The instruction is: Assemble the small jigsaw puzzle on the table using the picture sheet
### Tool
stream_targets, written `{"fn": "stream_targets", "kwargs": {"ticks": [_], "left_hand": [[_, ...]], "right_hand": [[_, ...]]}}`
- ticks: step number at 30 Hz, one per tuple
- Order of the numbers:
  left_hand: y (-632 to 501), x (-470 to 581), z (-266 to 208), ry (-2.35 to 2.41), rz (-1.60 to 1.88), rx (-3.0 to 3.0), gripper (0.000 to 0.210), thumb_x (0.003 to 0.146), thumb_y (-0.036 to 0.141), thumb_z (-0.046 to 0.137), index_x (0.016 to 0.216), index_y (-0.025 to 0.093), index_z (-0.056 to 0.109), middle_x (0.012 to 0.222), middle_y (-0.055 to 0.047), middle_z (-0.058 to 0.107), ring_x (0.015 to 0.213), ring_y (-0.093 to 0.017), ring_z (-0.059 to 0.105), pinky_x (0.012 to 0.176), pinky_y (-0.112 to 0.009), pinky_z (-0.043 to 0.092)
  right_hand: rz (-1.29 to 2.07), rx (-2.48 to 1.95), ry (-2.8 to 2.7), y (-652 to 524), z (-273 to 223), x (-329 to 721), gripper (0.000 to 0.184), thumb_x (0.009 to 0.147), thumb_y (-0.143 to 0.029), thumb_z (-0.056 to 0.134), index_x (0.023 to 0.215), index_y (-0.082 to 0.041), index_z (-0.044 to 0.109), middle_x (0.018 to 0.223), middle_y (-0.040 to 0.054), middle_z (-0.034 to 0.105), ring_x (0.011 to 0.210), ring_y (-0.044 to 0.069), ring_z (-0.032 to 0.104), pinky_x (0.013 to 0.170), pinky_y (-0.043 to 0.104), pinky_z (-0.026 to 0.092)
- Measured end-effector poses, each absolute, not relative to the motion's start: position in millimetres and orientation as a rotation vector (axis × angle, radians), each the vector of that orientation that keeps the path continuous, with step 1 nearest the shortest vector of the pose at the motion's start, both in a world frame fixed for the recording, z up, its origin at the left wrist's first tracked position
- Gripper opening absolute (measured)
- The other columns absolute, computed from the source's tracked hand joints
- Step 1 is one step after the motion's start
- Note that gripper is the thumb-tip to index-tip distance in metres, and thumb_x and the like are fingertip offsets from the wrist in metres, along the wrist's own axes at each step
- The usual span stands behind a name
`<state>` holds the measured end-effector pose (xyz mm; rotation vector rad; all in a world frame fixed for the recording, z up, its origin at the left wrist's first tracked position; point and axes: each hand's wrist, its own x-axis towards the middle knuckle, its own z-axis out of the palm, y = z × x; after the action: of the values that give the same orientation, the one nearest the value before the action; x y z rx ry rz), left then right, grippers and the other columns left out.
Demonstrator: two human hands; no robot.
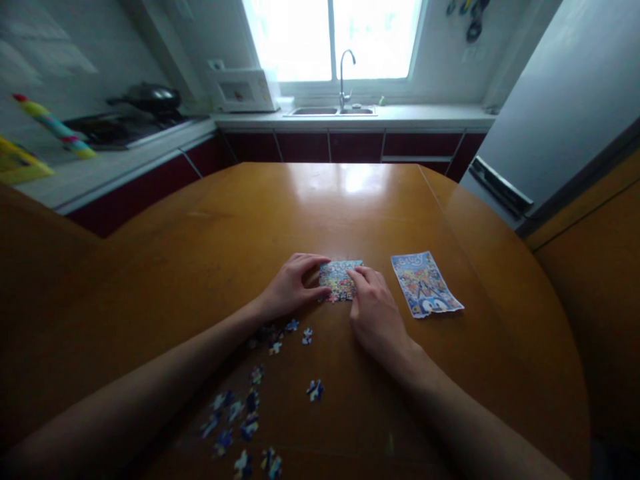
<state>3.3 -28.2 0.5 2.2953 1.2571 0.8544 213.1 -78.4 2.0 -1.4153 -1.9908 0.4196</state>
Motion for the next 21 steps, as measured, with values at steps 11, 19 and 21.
{"fn": "stream_targets", "kwargs": {"ticks": [11, 19, 21], "left_hand": [[-30, 6, 3, 1.27, 0.902, 2.27, 0.037, 0.083, 0.034, 0.072, 0.117, 0.021, 0.065, 0.116, -0.007, 0.068, 0.112, -0.025, 0.057, 0.1, -0.043, 0.046], [-24, 3, -5, 1.377, 1.092, 1.898, 0.02, 0.092, 0.023, 0.053, 0.105, 0.015, 0.066, 0.1, -0.007, 0.069, 0.086, -0.017, 0.064, 0.08, -0.033, 0.053], [-25, 3, -4, 1.359, 1.115, 1.861, 0.019, 0.092, 0.021, 0.052, 0.104, 0.015, 0.066, 0.1, -0.006, 0.069, 0.084, -0.016, 0.064, 0.08, -0.032, 0.054]], "right_hand": [[0.364, -1.357, -1.97, -79, 3, 214, 0.04, 0.084, -0.006, 0.045, 0.115, -0.017, 0.068, 0.118, 0.015, 0.061, 0.115, 0.029, 0.055, 0.1, 0.051, 0.047], [0.448, -1.168, -2.051, -89, 15, 207, 0.022, 0.086, -0.011, 0.055, 0.099, -0.02, 0.071, 0.099, 0.01, 0.064, 0.099, 0.025, 0.056, 0.086, 0.042, 0.051], [0.507, -1.103, -2.098, -94, 15, 203, 0.022, 0.086, -0.009, 0.055, 0.097, -0.021, 0.071, 0.099, 0.0091, 0.064, 0.099, 0.024, 0.056, 0.086, 0.04, 0.05]]}}
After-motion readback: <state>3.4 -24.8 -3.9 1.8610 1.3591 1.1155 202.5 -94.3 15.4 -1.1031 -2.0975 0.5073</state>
